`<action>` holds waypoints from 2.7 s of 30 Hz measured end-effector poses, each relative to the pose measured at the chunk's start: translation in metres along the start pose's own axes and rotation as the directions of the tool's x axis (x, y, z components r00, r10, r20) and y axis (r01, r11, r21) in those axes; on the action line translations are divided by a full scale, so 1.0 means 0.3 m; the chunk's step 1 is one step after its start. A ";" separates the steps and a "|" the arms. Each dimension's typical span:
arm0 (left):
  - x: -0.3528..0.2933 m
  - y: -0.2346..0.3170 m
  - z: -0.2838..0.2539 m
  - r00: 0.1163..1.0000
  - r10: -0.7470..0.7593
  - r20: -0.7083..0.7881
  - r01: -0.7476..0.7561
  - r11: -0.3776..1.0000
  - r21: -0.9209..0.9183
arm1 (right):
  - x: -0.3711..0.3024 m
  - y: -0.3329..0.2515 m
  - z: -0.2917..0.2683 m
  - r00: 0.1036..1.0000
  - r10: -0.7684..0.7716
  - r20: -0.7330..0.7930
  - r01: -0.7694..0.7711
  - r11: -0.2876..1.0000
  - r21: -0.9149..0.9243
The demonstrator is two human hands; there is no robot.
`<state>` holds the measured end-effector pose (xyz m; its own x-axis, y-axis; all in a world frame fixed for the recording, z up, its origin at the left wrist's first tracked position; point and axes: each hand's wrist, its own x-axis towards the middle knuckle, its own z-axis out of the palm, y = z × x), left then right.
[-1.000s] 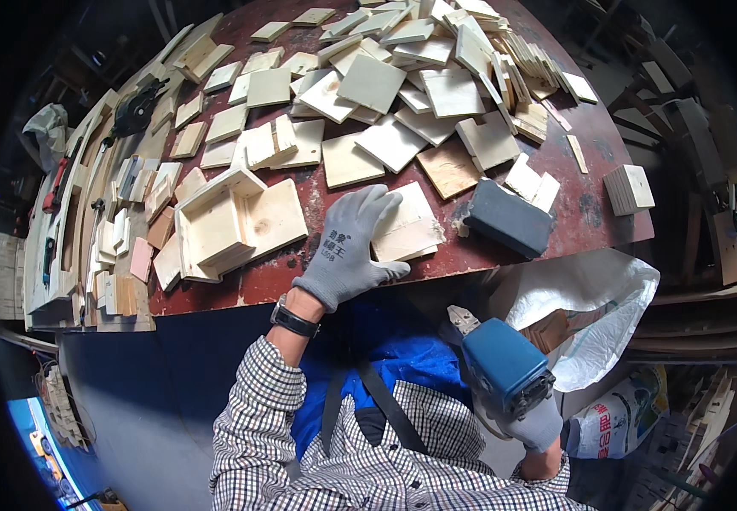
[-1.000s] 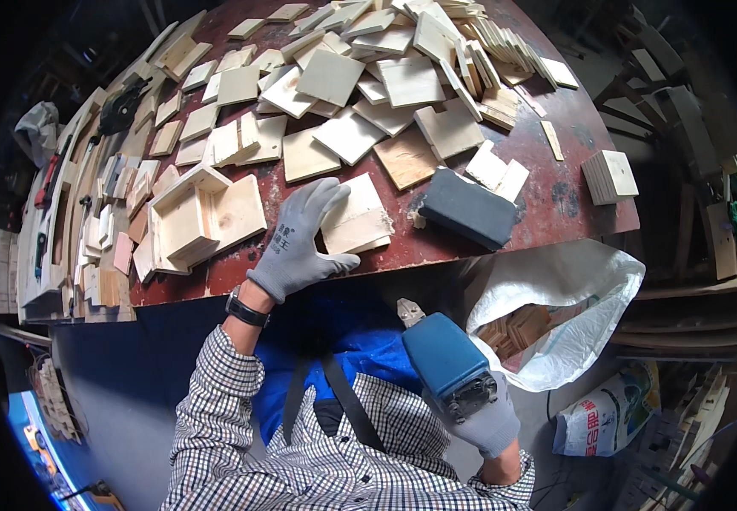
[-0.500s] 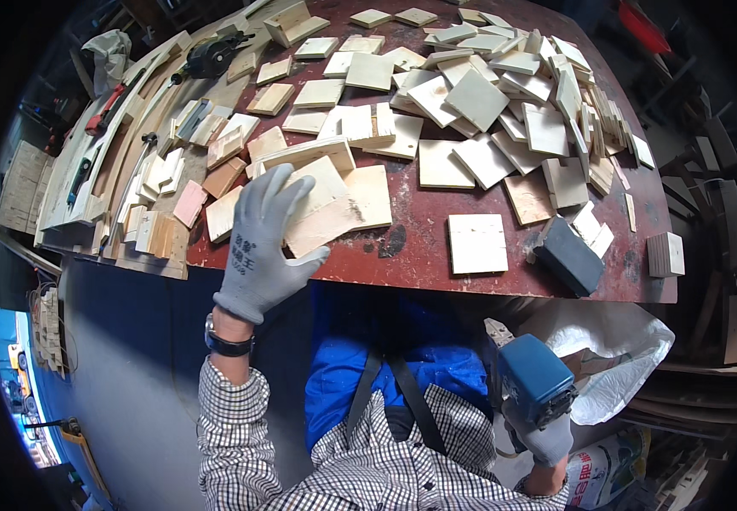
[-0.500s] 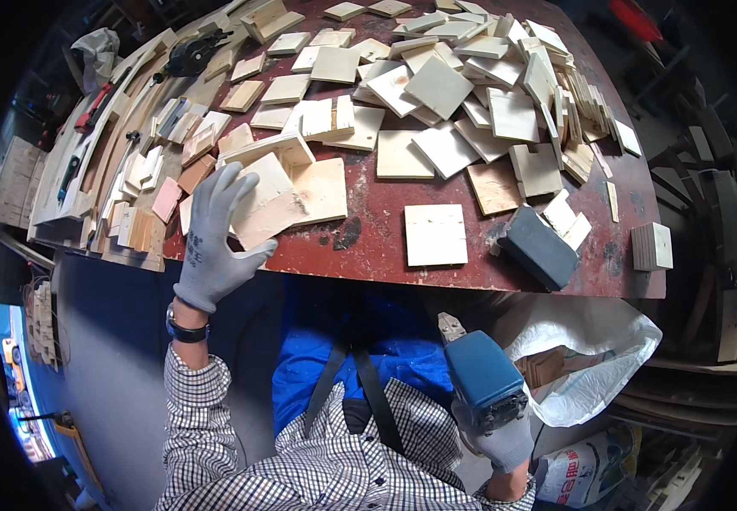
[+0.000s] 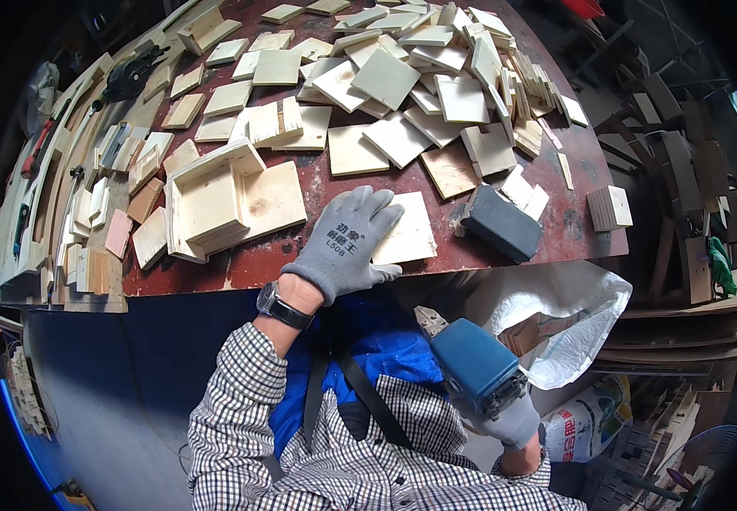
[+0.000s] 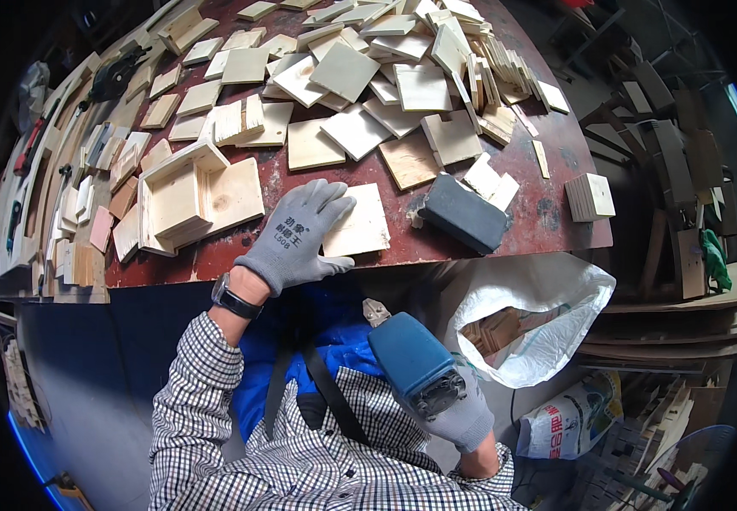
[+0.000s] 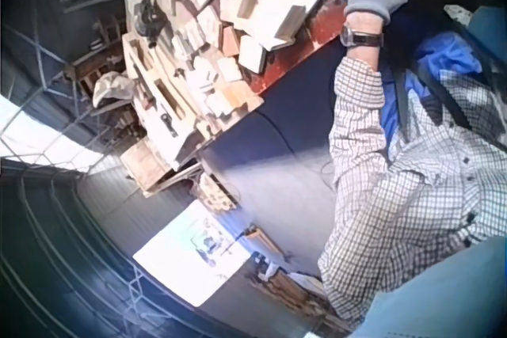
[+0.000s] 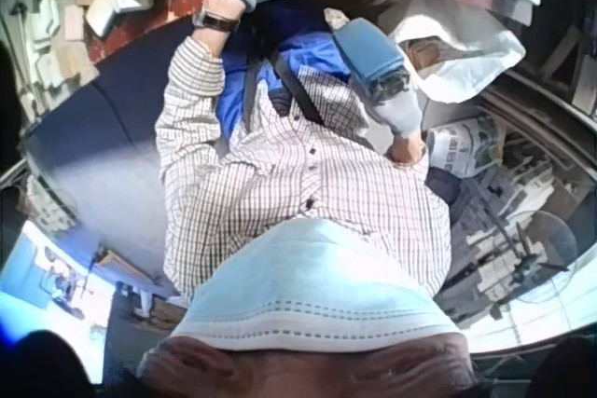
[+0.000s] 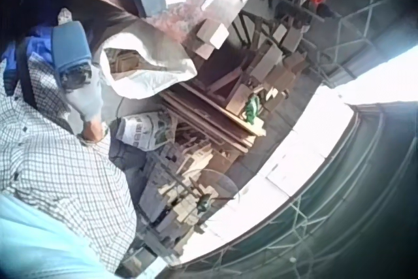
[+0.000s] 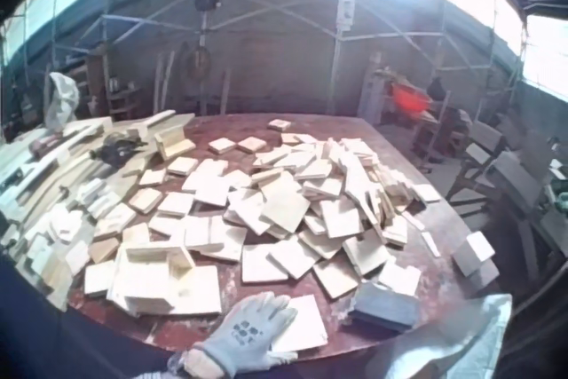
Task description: The person assembles small wooden boxes by aligning pre-cut pieces and securing them with a pneumatic nail gun. They repeatedly pick up components, position them, and fasten them together on a workbench.
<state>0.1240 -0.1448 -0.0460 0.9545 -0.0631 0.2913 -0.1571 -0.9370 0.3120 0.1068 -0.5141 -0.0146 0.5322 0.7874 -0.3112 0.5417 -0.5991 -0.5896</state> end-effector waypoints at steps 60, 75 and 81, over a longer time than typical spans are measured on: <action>-0.275 -0.332 -0.588 0.650 -0.711 -0.268 0.759 0.622 0.191 | 0.047 -0.074 -0.052 0.982 0.028 -0.188 0.005 0.984 0.176; -0.360 -0.333 -0.441 0.954 -0.283 -0.094 0.299 0.902 0.311 | 0.041 -0.071 -0.036 0.983 0.131 -0.132 -0.090 0.956 0.279; -0.383 -0.302 -0.426 0.932 -0.238 -0.272 0.336 0.847 0.412 | 0.046 -0.069 -0.038 0.983 0.164 -0.087 -0.136 0.954 0.268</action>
<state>-0.0037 -0.0087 0.0078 0.8583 0.2575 0.4439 0.2924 -0.9562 -0.0106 0.1105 -0.4926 0.0018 0.6684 0.6627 -0.3377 0.2699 -0.6392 -0.7201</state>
